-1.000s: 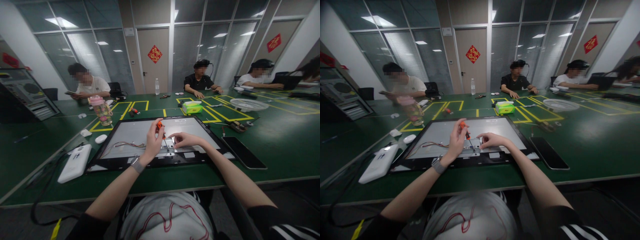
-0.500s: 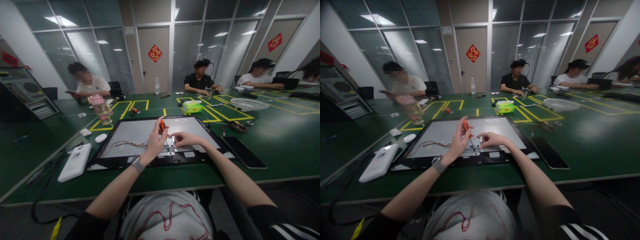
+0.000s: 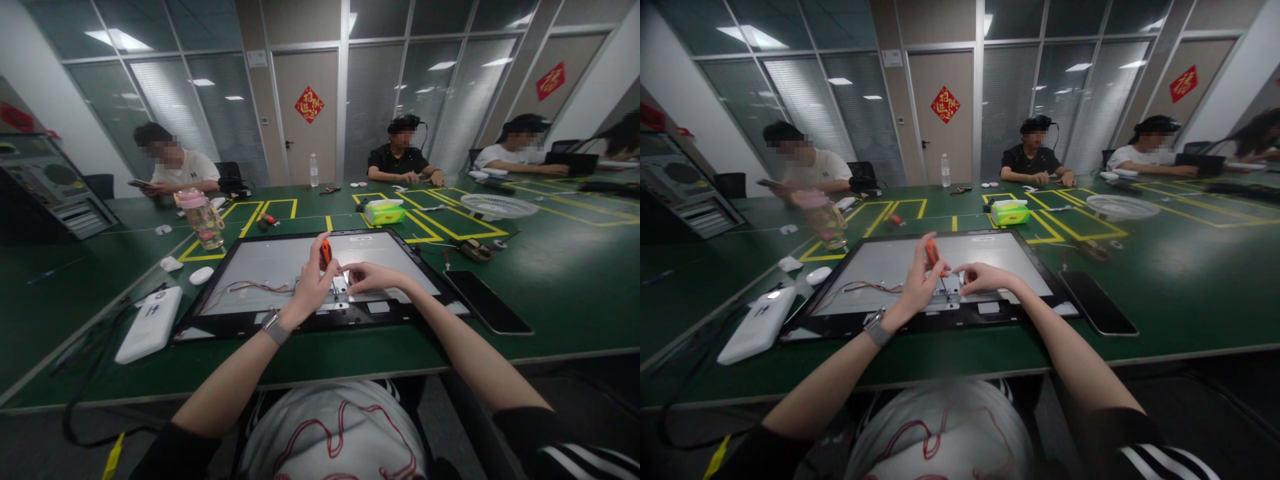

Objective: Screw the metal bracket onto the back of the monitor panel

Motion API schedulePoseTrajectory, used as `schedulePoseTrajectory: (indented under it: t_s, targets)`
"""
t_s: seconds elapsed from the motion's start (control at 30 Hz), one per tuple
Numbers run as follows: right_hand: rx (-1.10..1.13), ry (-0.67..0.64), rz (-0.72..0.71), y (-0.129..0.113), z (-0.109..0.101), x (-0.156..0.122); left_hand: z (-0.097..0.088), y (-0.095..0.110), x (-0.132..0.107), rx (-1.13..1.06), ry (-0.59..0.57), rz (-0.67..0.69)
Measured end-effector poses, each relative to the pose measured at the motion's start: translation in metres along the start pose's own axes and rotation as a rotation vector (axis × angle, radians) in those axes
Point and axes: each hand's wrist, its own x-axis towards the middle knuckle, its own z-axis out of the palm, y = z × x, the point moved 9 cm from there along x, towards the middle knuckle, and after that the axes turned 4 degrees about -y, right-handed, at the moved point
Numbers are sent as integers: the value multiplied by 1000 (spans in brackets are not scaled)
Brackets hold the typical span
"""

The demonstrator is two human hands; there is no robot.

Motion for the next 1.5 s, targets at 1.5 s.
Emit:
schedulePoseTrajectory:
  t_s: [1.5]
  targets:
    - [1,3,6,-3,0,-2,5,8,-1,114,-56,22]
